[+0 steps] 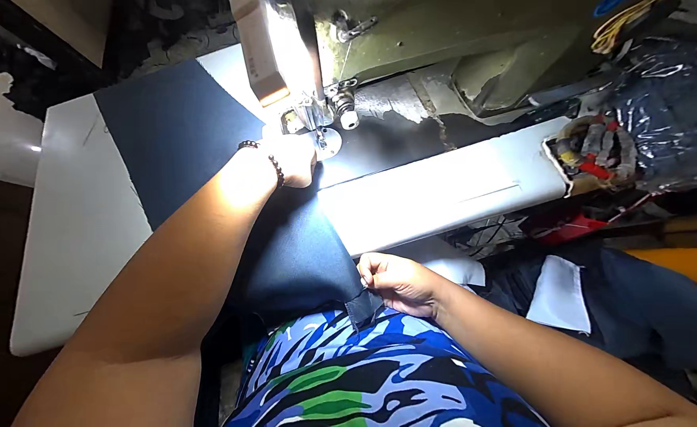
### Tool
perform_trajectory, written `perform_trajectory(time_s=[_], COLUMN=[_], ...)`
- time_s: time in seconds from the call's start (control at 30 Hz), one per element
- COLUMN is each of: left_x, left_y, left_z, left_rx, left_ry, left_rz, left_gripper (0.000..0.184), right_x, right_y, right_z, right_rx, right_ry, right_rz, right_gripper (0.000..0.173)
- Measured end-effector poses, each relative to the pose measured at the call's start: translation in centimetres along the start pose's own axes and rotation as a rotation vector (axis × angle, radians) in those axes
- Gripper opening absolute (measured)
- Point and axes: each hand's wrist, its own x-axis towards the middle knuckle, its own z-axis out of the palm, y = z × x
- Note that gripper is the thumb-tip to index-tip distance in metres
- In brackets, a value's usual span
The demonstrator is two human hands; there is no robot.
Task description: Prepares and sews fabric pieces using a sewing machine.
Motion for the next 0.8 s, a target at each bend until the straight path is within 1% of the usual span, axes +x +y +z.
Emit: perform_trajectory(time_s=[0.07,0.13,0.2,0.27,0.3,0.4,0.43,0.47,0.53,0.57,0.6,0.63,0.7,0.77,0.8], left_x=[-0.3,-0.9,-1.4,-1.7,-2.0,-3.1,-3.4,-3.6,-3.9,-4.1,-4.3,-4.4,-4.7,-4.7,-4.7], left_y=[0.8,1.5,1.4,1.2,1.2,1.6,1.7,1.7,1.7,1.7,1.7,1.6,1.1,0.6,0.5], left_z=[-0.1,0.2,1.2,2.5,3.0,4.9,5.7,6.7,9.1,10.2,11.1,11.9,13.1,13.9,14.2], left_rx=[0.036,0.036,-0.049,-0.173,-0.221,-0.248,-0.234,-0.224,-0.185,-0.175,-0.173,-0.183,-0.261,-0.349,-0.382], left_ry=[0.024,0.093,0.209,0.353,0.42,0.622,0.682,0.751,0.906,0.95,0.944,0.903,0.783,0.731,0.731], left_rz=[-0.031,-0.058,-0.063,-0.078,-0.097,-0.151,-0.148,-0.12,-0.021,0.031,0.068,0.097,0.154,0.204,0.215], left_gripper=[0.016,0.016,0.017,0.027,0.027,0.012,0.007,0.008,0.016,0.02,0.025,0.032,0.049,0.057,0.057], right_x=[0.1,0.3,0.3,0.4,0.4,0.5,0.5,0.6,0.6,0.6,0.6,0.5,0.3,0.2,0.2], right_y=[0.0,0.0,0.1,0.2,0.2,0.1,0.1,0.1,0.1,0.0,-0.1,-0.2,-0.3,-0.3,-0.4], right_z=[-0.2,-0.5,-0.7,-0.9,-0.9,-1.1,-1.1,-1.2,-1.2,-1.2,-1.0,-0.9,-0.5,-0.1,0.1], right_rx=[-0.005,-0.002,0.005,0.003,0.002,-0.008,-0.012,-0.018,-0.027,-0.037,-0.048,-0.063,-0.103,-0.166,-0.213], right_ry=[-0.007,-0.018,-0.027,-0.038,-0.041,-0.045,-0.048,-0.053,-0.056,-0.05,-0.034,-0.01,0.052,0.115,0.151], right_rz=[0.013,0.015,0.009,0.005,0.004,0.005,0.007,0.004,-0.011,-0.017,-0.016,-0.011,0.001,-0.015,-0.034], right_gripper=[0.028,0.028,0.027,0.027,0.027,0.028,0.027,0.027,0.026,0.025,0.025,0.024,0.023,0.022,0.021])
